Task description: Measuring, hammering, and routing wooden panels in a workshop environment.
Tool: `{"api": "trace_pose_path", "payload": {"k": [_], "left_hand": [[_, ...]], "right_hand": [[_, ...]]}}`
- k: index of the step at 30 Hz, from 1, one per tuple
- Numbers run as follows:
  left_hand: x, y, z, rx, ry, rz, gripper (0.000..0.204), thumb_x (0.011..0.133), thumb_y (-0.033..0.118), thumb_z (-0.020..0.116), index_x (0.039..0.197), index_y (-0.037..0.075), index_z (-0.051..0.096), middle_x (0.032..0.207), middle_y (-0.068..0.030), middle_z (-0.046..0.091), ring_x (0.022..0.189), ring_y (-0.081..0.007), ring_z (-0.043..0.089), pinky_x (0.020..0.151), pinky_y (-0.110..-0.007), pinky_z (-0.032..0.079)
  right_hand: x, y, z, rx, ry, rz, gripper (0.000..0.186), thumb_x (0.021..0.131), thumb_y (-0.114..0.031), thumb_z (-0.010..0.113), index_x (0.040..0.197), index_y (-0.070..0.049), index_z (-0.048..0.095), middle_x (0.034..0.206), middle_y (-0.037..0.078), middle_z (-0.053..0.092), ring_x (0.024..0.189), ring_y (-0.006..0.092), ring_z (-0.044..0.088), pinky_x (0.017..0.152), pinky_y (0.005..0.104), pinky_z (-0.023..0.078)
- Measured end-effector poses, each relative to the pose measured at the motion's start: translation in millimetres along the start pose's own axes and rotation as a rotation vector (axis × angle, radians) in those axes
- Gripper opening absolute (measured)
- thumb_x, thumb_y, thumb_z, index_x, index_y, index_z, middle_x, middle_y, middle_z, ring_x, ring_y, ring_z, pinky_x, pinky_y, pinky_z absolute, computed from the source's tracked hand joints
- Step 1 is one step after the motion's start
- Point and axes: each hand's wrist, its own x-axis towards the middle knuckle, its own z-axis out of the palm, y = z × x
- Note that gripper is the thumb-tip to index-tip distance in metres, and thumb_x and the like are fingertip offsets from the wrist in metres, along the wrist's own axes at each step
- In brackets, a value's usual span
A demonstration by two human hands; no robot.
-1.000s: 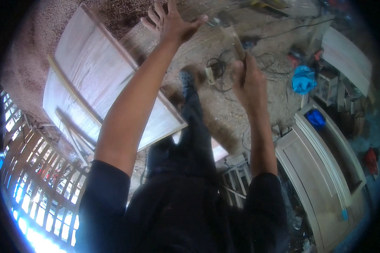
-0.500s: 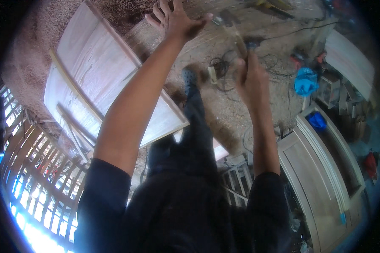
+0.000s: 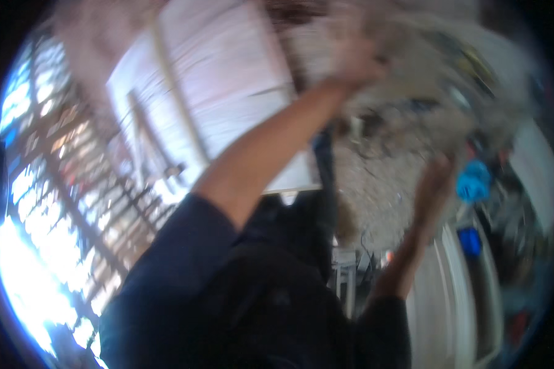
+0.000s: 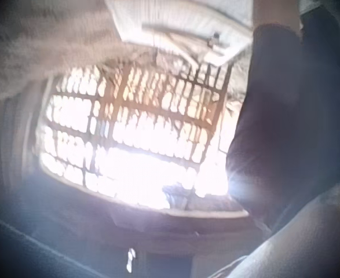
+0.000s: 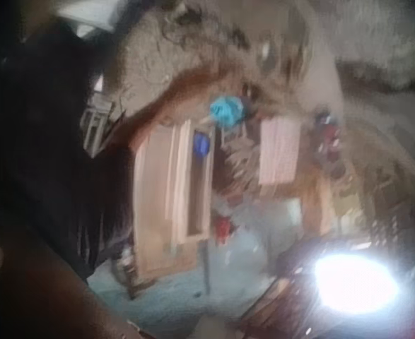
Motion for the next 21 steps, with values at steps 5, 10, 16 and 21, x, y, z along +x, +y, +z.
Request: {"api": "trace_pose_path", "payload": {"k": [5, 10, 16, 21], "left_hand": [[4, 31, -13, 0.161, -0.259, 0.309, 0.043, 0.089, 0.044, 0.067, 0.131, 0.041, 0.069, 0.164, 0.0006, 0.038, 0.156, -0.0333, 0.022, 0.122, -0.075, 0.002], [-8, 25, -4, 0.224, -0.144, 0.17, 0.043, 0.09, 0.046, 0.066, 0.131, 0.035, 0.069, 0.159, 0.0001, 0.045, 0.155, -0.0286, 0.028, 0.123, -0.072, 0.003], [-18, 35, -11, 0.153, -0.246, 0.109, 0.043, 0.09, 0.044, 0.065, 0.131, 0.032, 0.07, 0.148, -0.0012, 0.055, 0.148, -0.0312, 0.036, 0.122, -0.073, 0.008], [-20, 45, 3, 0.116, -0.079, 0.056, 0.037, 0.09, 0.041, 0.064, 0.125, 0.032, 0.074, 0.144, -0.0012, 0.058, 0.138, -0.0327, 0.045, 0.121, -0.072, 0.012]], "right_hand": [[-27, 3, -40, 0.263, -0.072, 0.495, 0.062, 0.109, -0.043, 0.049, 0.154, -0.002, 0.042, 0.128, 0.019, 0.066, 0.108, 0.0277, 0.065, 0.094, 0.0407, 0.051], [-23, -8, -35, 0.288, -0.111, 0.384, 0.066, 0.11, -0.05, 0.044, 0.153, -0.001, 0.043, 0.127, 0.023, 0.064, 0.105, 0.0301, 0.065, 0.086, 0.0402, 0.053], [-23, -27, -41, 0.338, -0.097, 0.402, 0.062, 0.111, -0.047, 0.042, 0.149, 0.002, 0.046, 0.114, 0.018, 0.064, 0.089, 0.0247, 0.06, 0.075, 0.0378, 0.052], [-17, -6, -38, 0.396, -0.17, 0.403, 0.056, 0.112, -0.043, 0.04, 0.14, 0.004, 0.051, 0.103, 0.015, 0.062, 0.084, 0.0237, 0.057, 0.072, 0.0359, 0.05]]}}
